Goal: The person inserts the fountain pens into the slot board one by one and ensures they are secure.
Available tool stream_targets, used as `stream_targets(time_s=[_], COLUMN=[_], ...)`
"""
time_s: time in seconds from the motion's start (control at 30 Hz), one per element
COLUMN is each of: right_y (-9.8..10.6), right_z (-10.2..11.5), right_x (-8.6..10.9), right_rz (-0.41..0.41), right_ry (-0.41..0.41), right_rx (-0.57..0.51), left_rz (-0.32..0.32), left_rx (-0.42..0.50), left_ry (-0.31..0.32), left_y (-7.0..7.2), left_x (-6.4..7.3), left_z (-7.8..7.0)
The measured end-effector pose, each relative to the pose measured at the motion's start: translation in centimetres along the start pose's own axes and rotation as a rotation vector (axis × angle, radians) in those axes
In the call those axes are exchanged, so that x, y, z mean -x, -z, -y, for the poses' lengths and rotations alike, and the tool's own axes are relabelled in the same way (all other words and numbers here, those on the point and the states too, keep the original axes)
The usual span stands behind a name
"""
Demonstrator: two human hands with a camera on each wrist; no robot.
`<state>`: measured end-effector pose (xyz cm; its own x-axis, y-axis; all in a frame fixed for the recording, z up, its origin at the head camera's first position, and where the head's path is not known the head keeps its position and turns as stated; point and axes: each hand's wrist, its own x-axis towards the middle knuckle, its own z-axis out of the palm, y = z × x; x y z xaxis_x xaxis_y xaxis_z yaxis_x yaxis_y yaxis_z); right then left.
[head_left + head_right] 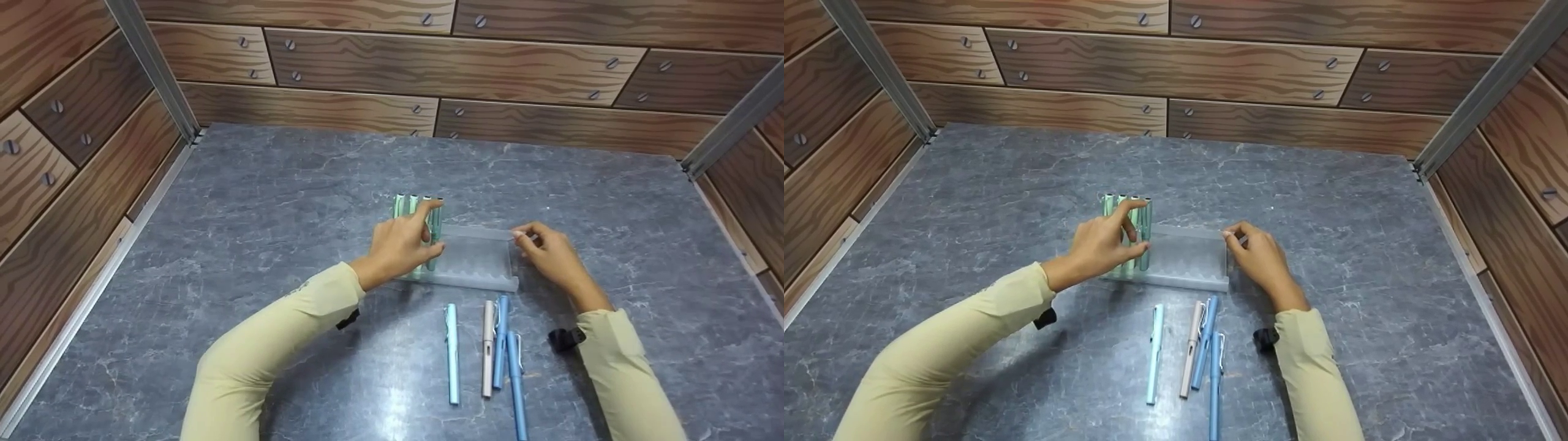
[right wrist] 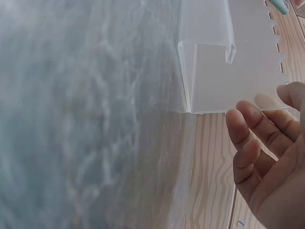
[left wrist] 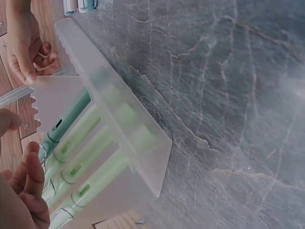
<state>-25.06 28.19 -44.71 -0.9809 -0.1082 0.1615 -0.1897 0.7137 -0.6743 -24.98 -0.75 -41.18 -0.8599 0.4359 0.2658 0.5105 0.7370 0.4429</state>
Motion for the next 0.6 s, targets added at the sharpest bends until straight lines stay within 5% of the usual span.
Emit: stream_targets(time_s=[0.23, 0.6], right_y=[-0.1, 0.0], right_z=[0.0, 0.0], right_x=[-0.1, -0.1], right_rz=[0.002, 0.003], right_ry=[0.004, 0.006], right_rx=[-0.006, 0.003], left_rz=[0.045, 0.090], left_rx=[0.041, 0.075], left_ry=[0.036, -0.010], left_y=[0.0, -0.6], left_x=[0.4, 1.4], left_z=[-0.4, -0.6])
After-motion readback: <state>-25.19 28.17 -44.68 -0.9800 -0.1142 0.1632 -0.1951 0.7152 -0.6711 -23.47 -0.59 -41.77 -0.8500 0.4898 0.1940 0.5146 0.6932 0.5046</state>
